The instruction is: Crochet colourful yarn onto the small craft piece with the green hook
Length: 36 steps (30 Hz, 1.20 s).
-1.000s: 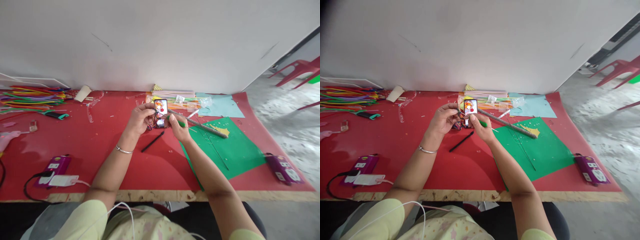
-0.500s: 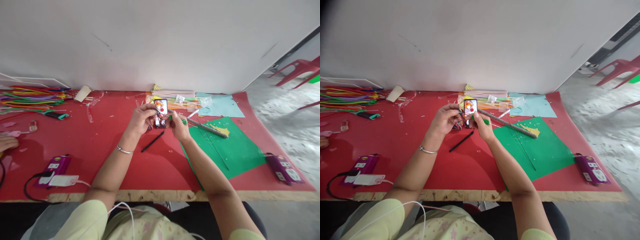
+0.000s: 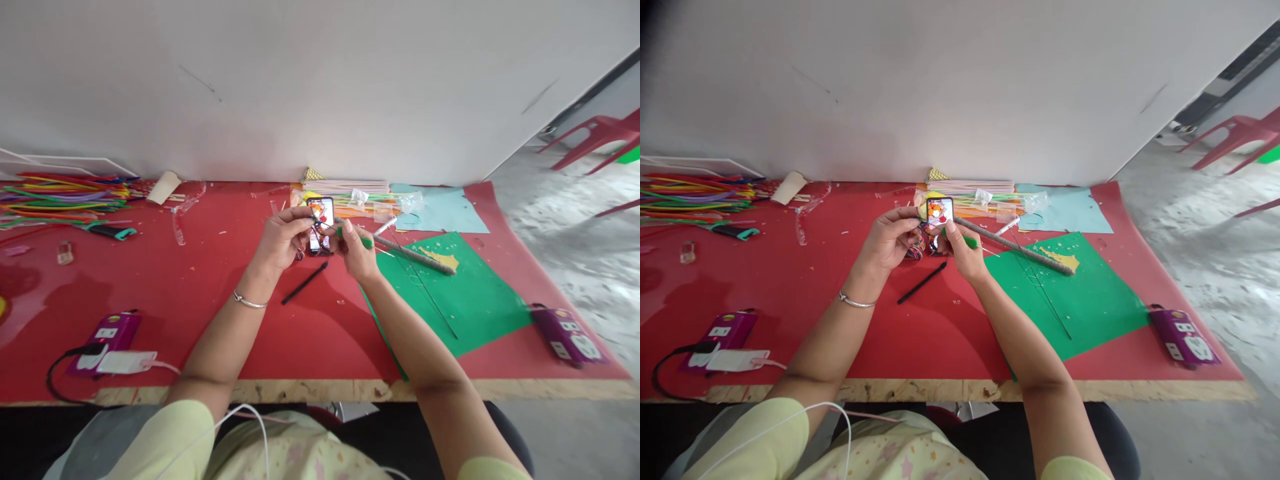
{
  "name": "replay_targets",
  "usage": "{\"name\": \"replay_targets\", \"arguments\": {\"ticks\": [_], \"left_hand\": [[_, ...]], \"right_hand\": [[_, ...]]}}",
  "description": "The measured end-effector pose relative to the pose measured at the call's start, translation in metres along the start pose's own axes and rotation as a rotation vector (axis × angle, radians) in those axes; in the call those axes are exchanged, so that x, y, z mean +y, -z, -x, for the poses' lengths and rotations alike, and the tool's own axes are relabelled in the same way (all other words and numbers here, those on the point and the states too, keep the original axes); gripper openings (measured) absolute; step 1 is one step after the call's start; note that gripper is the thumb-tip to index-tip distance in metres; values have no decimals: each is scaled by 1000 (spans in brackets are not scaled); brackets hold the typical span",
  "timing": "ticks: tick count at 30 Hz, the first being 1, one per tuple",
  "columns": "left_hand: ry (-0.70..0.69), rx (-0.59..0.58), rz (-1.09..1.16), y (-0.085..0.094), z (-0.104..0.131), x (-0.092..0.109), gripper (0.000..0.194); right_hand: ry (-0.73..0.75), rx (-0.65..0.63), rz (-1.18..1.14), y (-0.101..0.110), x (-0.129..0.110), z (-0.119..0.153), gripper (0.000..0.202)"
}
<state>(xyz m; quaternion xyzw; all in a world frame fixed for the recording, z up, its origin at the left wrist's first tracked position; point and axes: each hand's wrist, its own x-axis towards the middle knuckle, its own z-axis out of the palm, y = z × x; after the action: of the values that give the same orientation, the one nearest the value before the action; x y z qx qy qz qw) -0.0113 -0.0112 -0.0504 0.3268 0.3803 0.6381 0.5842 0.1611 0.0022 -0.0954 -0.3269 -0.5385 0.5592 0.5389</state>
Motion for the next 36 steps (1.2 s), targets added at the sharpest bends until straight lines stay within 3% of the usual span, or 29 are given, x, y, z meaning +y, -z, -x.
{"name": "replay_targets", "arguments": {"ticks": [17,36], "left_hand": [[-39,-20,24,1,-1,-3,40],[-13,3,32,0,-3,-4,37]], "right_hand": [[27,39,54,0,2,-2,64],[-13,29,-11,1,6,-1,62]]}}
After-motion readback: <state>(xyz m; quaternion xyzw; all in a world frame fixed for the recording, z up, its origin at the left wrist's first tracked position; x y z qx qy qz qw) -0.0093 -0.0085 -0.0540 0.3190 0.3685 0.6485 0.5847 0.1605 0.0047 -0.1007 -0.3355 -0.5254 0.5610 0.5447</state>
